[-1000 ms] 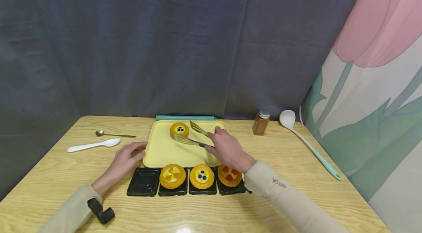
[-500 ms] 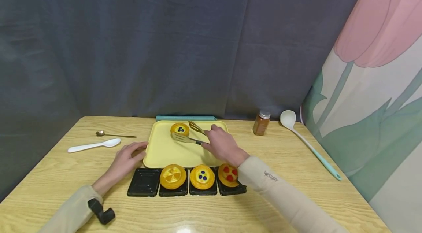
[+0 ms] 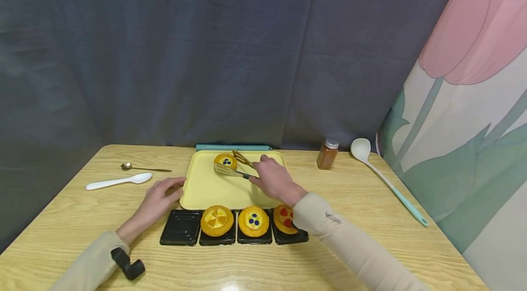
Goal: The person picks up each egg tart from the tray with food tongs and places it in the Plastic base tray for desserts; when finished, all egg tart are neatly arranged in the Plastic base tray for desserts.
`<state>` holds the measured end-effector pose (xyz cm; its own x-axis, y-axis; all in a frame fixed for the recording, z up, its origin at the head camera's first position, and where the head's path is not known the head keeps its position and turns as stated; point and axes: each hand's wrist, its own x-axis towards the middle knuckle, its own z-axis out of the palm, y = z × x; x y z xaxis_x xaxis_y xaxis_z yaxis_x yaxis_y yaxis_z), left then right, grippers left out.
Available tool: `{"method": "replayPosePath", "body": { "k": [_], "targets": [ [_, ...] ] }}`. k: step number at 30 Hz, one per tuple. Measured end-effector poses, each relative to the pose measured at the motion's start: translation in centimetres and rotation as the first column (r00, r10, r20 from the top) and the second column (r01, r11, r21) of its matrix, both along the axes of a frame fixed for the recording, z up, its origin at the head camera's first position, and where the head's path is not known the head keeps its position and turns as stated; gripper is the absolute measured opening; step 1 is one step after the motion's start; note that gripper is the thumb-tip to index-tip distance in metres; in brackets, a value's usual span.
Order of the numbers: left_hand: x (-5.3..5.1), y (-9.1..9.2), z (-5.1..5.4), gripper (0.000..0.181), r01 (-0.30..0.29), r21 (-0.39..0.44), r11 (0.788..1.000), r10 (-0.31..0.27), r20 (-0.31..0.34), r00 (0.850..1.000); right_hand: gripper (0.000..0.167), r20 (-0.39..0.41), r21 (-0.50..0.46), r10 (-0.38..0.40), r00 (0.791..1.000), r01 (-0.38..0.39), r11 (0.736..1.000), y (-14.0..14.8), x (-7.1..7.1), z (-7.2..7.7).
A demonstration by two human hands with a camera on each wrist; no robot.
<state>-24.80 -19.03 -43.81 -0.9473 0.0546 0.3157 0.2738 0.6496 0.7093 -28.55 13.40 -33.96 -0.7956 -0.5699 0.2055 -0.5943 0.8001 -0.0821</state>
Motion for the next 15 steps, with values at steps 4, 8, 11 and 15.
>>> {"method": "replayPosePath", "body": {
  "k": [4, 8, 11, 15],
  "targets": [
    [0.04, 0.00, 0.07, 0.040, 0.004, 0.002, 1.000, -0.004, 0.002, 1.000, 0.031, -0.010, -0.004, 0.013, 1.000, -0.013, 1.000, 0.02, 0.03, -0.07],
    [0.07, -0.01, 0.13, 0.040, 0.005, 0.006, 1.000, -0.005, 0.007, 1.000, 0.030, -0.012, -0.016, 0.018, 1.000, -0.018, 1.000, 0.07, 0.10, -0.13],
    [0.08, -0.05, 0.14, 0.040, 0.005, 0.008, 1.000, -0.005, 0.011, 1.000, 0.032, -0.014, -0.017, 0.019, 1.000, -0.019, 1.000, 0.08, 0.21, -0.07],
    [0.11, -0.07, 0.17, 0.040, 0.007, 0.006, 1.000, -0.007, 0.008, 1.000, 0.034, -0.018, -0.013, 0.020, 1.000, -0.020, 1.000, 0.09, 0.41, 0.09]
  ]
}}
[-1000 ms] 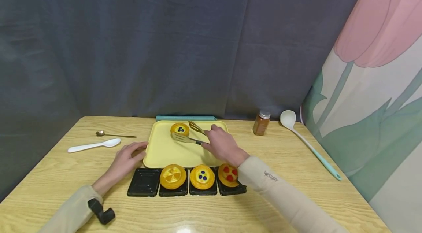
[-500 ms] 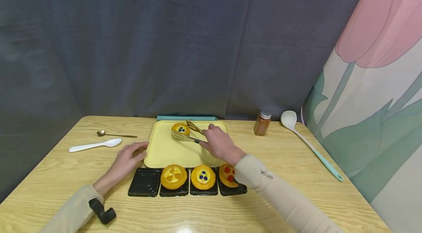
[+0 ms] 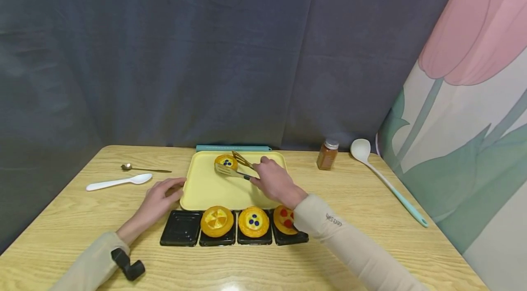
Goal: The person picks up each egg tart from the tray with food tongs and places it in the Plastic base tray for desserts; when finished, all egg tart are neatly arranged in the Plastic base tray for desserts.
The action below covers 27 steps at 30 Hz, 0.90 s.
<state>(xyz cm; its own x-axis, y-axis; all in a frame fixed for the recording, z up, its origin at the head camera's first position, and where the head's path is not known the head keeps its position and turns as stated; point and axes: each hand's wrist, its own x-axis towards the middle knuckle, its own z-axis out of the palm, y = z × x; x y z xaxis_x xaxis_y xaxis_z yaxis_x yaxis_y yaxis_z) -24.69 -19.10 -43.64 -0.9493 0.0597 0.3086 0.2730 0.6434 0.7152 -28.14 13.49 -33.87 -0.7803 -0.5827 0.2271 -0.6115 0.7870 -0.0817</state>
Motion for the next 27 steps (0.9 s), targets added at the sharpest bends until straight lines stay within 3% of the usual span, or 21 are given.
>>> {"method": "replayPosePath", "body": {
  "k": [16, 27],
  "targets": [
    [0.0, 0.1, 0.1, 0.040, -0.004, -0.005, 1.000, 0.004, 0.004, 1.000, 0.035, -0.010, -0.010, 0.013, 1.000, -0.014, 1.000, 0.4, 0.7, 0.2],
    [0.2, 0.1, 0.3, 0.040, -0.003, -0.014, 1.000, 0.004, 0.002, 1.000, 0.042, -0.024, -0.043, 0.046, 0.999, -0.047, 0.998, 0.7, 2.9, 1.0]
  ]
}}
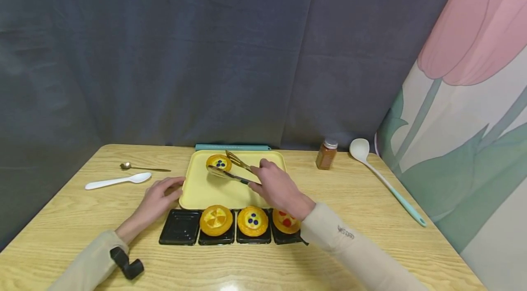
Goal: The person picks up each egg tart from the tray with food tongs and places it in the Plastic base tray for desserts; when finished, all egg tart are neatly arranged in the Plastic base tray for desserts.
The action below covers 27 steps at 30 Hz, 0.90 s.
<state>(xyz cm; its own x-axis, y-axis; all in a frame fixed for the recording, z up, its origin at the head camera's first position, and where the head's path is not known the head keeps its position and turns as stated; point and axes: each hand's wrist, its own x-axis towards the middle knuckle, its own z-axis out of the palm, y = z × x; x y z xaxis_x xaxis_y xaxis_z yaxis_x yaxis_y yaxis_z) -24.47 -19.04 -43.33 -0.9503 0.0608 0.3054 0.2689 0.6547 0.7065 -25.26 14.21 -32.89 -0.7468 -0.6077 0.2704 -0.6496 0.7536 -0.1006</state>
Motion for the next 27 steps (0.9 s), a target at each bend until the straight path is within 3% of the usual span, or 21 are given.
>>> {"method": "replayPosePath", "body": {
  "k": [19, 27],
  "targets": [
    [0.0, 0.0, -0.1, 0.040, 0.006, 0.006, 1.000, -0.006, -0.012, 1.000, 0.044, -0.012, -0.031, 0.056, 0.998, -0.057, 0.998, -0.1, 4.1, 0.4],
    [0.0, 0.0, 0.1, 0.040, 0.002, -0.010, 1.000, -0.002, -0.015, 1.000, 0.045, 0.011, -0.024, 0.129, 0.992, -0.129, 0.991, -0.3, 5.7, 0.3]
  ]
}}
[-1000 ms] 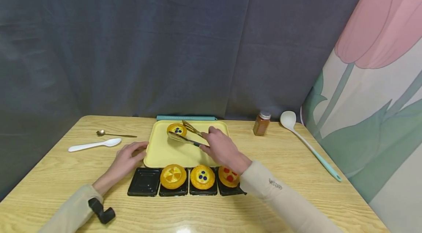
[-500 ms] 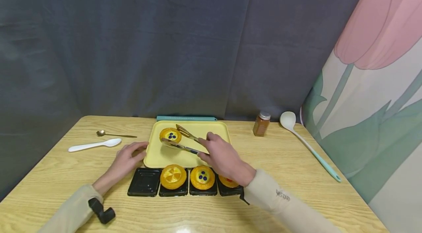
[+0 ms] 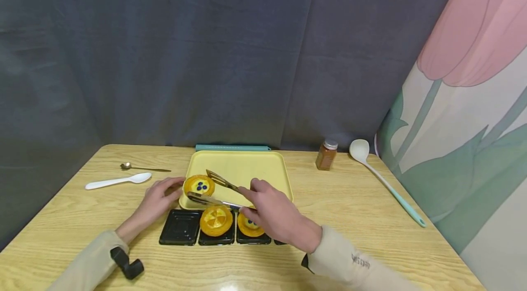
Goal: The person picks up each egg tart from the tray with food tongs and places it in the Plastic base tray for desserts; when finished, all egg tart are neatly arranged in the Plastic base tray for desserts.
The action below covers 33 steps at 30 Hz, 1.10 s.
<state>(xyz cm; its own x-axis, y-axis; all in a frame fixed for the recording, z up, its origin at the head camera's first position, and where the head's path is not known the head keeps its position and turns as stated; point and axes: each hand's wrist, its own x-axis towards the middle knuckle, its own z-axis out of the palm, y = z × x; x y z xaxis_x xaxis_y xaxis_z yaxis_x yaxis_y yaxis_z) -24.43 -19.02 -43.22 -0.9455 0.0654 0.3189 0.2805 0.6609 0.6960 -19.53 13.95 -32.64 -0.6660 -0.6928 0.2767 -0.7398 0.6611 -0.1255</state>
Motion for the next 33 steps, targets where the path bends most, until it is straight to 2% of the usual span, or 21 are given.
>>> {"method": "replayPosePath", "body": {
  "k": [8, 18, 28, 33],
  "targets": [
    [-0.1, 0.0, -0.1, 0.040, -0.002, 0.002, 1.000, 0.002, 0.017, 1.000, 0.044, -0.001, -0.012, 0.067, 0.998, -0.067, 0.998, -0.3, 1.0, -0.3],
    [-0.1, -0.2, -0.2, 0.038, 0.013, -0.003, 1.000, -0.013, -0.015, 1.000, 0.045, -0.012, 0.000, 0.143, 0.990, -0.143, 0.990, -1.0, 2.0, -0.7],
    [0.0, -0.3, -0.2, 0.039, 0.022, 0.015, 1.000, -0.022, -0.010, 1.000, 0.044, 0.064, 0.028, 0.155, 0.986, -0.157, 0.987, -1.7, 2.3, -0.9],
    [0.0, -0.2, -0.2, 0.039, 0.006, 0.013, 1.000, -0.006, 0.011, 1.000, 0.043, 0.055, 0.042, 0.161, 0.985, -0.163, 0.986, -1.8, 2.3, -1.1]
  ]
}}
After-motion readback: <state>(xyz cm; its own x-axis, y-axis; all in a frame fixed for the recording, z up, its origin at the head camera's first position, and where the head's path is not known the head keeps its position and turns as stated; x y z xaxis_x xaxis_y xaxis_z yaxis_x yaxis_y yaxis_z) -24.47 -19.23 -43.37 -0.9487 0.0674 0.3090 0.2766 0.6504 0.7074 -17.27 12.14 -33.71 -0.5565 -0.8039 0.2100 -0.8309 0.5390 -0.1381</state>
